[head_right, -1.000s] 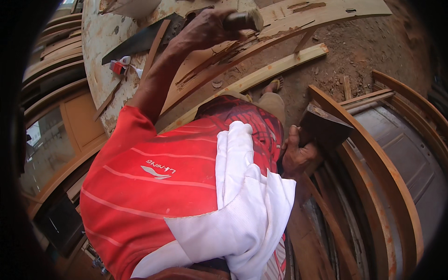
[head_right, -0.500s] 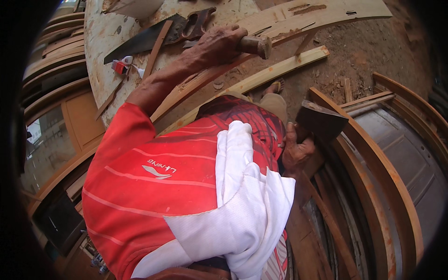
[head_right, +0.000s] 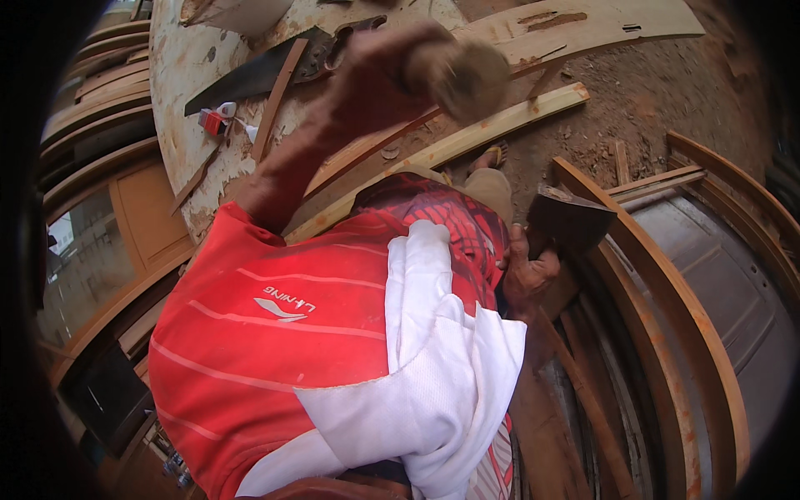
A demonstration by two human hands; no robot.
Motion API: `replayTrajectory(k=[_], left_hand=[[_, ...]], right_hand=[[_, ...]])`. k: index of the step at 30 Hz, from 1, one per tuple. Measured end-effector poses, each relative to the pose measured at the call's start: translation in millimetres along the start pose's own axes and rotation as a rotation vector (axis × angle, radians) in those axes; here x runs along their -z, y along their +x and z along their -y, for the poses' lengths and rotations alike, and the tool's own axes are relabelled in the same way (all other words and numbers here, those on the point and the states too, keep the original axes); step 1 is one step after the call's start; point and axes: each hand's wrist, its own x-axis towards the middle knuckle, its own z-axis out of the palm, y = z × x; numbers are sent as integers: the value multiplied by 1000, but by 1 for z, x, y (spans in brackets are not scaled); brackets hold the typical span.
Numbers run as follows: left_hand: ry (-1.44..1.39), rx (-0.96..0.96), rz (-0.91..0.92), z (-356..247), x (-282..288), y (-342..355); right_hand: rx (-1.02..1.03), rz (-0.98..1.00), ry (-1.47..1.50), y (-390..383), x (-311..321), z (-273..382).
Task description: The person uses a chisel and mallet to carve and shape a curved wooden piece on a workbench. They repeatedly position the chisel and strike it to remove wood shavings, occasionally adjusting the piece and clearing debris.
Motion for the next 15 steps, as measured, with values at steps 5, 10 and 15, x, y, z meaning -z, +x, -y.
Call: replayTrajectory(k=[5,10,15], left_hand=[[-206,-155,126,-32,-75,-32],[-197,-177,114,-26,-87,-36],[-201,-170,54,-13,-90,-38]], right_hand=[[-72,-11,-73,5,5,-11],[-67,-38,-140,5,8,-14],[-80,-37,-133,4,7,-7]])
